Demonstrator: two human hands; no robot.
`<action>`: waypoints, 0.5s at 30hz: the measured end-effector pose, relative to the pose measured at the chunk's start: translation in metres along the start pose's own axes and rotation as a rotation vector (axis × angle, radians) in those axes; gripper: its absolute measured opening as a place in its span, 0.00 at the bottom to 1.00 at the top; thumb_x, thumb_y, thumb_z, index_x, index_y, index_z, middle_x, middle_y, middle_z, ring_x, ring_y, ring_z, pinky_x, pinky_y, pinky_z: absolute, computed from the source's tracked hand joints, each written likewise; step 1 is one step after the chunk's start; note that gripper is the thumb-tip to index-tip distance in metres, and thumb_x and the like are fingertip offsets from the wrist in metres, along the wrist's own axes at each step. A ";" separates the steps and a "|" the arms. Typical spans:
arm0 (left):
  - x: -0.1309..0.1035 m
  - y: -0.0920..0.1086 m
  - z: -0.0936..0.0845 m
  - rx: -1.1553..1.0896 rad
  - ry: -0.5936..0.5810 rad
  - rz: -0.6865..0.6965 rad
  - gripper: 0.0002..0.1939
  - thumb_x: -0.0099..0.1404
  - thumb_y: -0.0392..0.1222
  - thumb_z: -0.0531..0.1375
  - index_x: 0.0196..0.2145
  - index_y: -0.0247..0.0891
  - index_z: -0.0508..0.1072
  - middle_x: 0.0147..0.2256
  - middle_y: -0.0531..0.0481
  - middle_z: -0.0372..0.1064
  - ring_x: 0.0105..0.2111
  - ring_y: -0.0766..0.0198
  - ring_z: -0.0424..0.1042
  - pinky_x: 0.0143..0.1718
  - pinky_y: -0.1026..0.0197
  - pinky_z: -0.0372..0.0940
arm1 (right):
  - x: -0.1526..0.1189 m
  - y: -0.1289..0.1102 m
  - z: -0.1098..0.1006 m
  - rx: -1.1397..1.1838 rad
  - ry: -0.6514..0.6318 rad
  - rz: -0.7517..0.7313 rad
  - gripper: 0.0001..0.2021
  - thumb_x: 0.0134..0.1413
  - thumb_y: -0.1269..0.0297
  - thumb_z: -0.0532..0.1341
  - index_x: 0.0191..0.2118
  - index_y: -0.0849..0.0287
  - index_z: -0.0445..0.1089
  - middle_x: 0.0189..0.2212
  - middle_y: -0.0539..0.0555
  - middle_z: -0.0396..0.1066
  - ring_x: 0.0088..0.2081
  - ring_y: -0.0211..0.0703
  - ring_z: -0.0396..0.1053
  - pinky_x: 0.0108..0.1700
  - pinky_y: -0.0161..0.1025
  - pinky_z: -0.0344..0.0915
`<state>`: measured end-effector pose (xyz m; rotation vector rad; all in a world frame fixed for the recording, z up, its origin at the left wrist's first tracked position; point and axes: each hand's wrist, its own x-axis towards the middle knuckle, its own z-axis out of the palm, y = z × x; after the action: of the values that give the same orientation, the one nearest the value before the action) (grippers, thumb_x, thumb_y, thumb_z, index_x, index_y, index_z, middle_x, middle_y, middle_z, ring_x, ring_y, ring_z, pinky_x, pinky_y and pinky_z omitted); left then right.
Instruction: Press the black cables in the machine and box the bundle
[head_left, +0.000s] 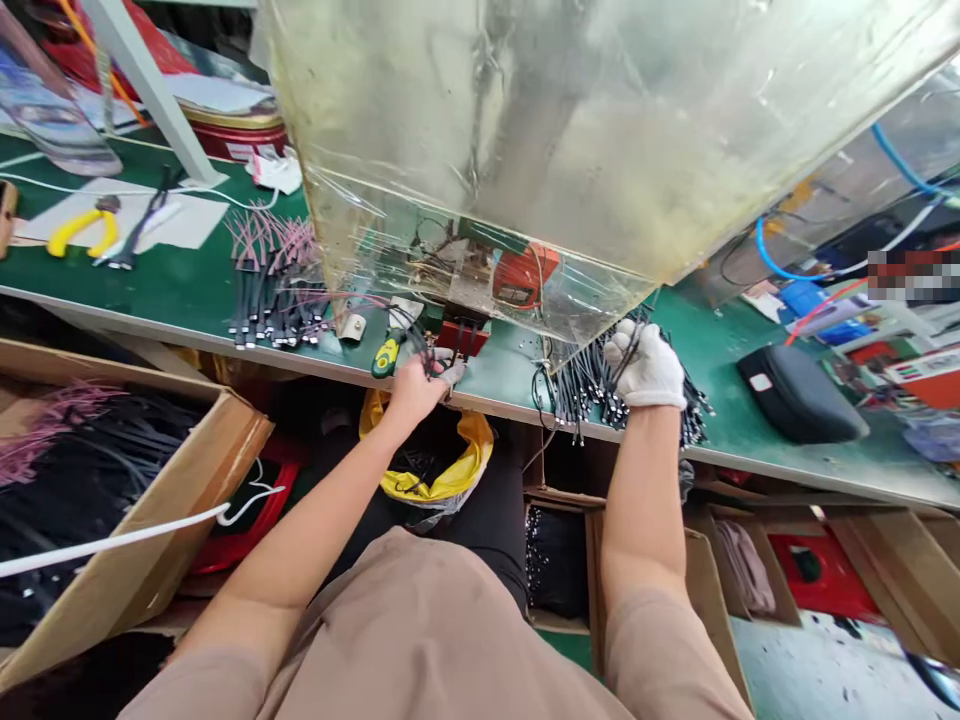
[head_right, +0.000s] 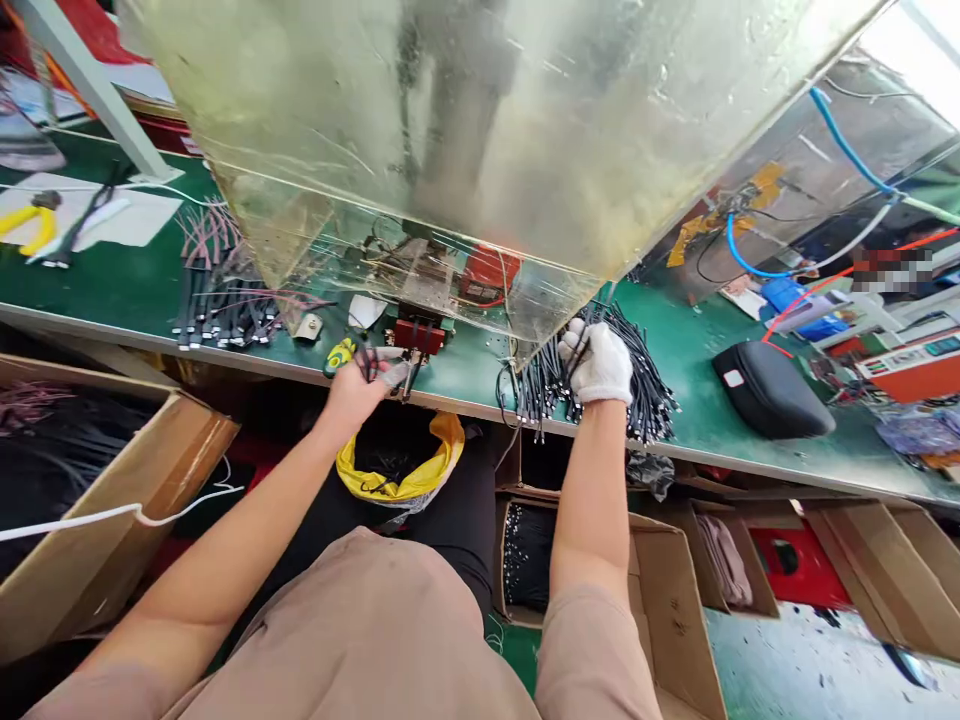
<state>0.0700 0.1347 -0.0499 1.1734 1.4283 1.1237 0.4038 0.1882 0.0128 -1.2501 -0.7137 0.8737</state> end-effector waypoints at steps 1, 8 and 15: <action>0.009 -0.003 0.006 0.055 -0.012 -0.008 0.21 0.48 0.54 0.72 0.25 0.39 0.67 0.26 0.53 0.63 0.27 0.64 0.62 0.32 0.61 0.57 | -0.006 -0.005 -0.001 0.127 -0.014 0.051 0.12 0.73 0.62 0.55 0.35 0.59 0.67 0.34 0.49 0.76 0.26 0.29 0.72 0.31 0.28 0.74; 0.013 -0.014 0.018 0.113 -0.190 -0.032 0.18 0.48 0.50 0.72 0.21 0.40 0.66 0.22 0.53 0.64 0.26 0.60 0.63 0.32 0.59 0.56 | -0.039 -0.006 -0.022 0.497 -0.182 0.218 0.14 0.75 0.67 0.51 0.40 0.58 0.73 0.34 0.46 0.76 0.29 0.24 0.73 0.37 0.23 0.74; -0.009 -0.018 0.025 -0.076 -0.406 -0.034 0.22 0.63 0.57 0.61 0.25 0.34 0.74 0.25 0.45 0.73 0.26 0.61 0.69 0.32 0.60 0.63 | -0.072 0.007 -0.007 0.509 -0.204 0.215 0.14 0.72 0.71 0.52 0.42 0.53 0.74 0.36 0.45 0.76 0.31 0.26 0.72 0.40 0.26 0.74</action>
<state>0.0932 0.1255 -0.0703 1.2344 1.0798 0.8481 0.3728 0.1233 0.0047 -0.7957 -0.4753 1.2812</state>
